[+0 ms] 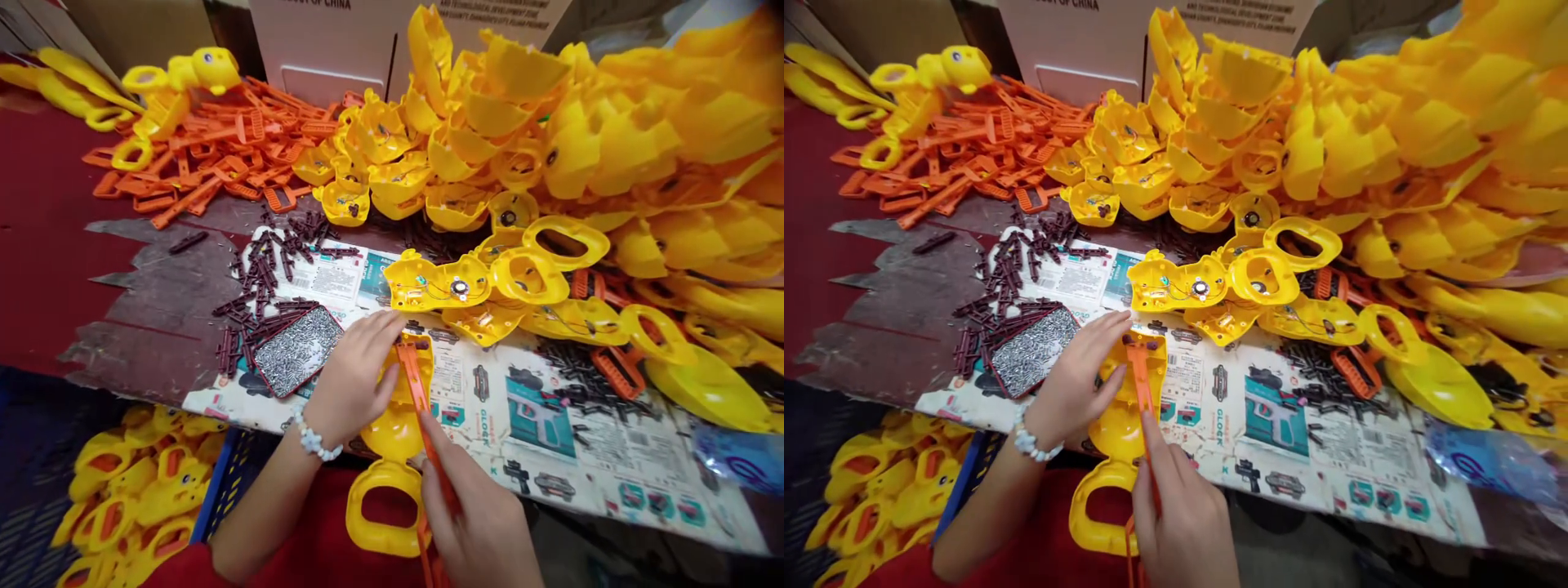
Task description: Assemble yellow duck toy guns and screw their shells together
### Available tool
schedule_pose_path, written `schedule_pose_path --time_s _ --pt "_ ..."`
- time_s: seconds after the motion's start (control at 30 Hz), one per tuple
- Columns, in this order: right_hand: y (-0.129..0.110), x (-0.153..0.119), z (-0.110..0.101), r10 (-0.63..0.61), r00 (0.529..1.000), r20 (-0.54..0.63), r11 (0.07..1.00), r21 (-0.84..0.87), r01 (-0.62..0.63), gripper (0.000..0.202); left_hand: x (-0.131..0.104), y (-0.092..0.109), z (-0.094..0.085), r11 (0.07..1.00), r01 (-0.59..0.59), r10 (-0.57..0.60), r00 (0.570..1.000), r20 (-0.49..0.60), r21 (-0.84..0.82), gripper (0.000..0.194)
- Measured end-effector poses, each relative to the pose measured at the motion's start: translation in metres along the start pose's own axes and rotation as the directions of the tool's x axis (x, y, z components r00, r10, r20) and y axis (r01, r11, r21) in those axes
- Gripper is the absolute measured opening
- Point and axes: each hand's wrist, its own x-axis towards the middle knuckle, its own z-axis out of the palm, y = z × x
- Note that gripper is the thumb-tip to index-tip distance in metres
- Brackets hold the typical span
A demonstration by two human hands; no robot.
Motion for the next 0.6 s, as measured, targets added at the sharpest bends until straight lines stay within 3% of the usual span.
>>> schedule_pose_path --time_s 0.13,0.37,0.5,0.6 --pt "-0.002 0.006 0.004 0.048 0.998 0.036 0.999 -0.024 -0.047 0.04 -0.001 0.0 0.018 0.999 0.043 -0.043 0.998 0.051 -0.001 0.049" --pt "0.004 0.012 -0.014 0.168 0.975 0.142 0.948 0.248 -0.199 0.036 -0.005 -0.003 0.021 0.995 0.094 -0.094 0.996 0.006 0.021 0.05" --pt "-0.007 0.015 -0.01 0.122 0.984 0.126 0.991 -0.074 -0.113 0.038 -0.006 0.001 0.024 0.995 0.059 -0.059 0.998 -0.009 0.08 0.046" --pt "-0.014 0.018 -0.004 0.135 0.98 0.147 0.952 -0.292 -0.088 0.039 -0.006 0.005 0.021 0.995 0.03 -0.029 1.0 -0.006 0.091 0.043"
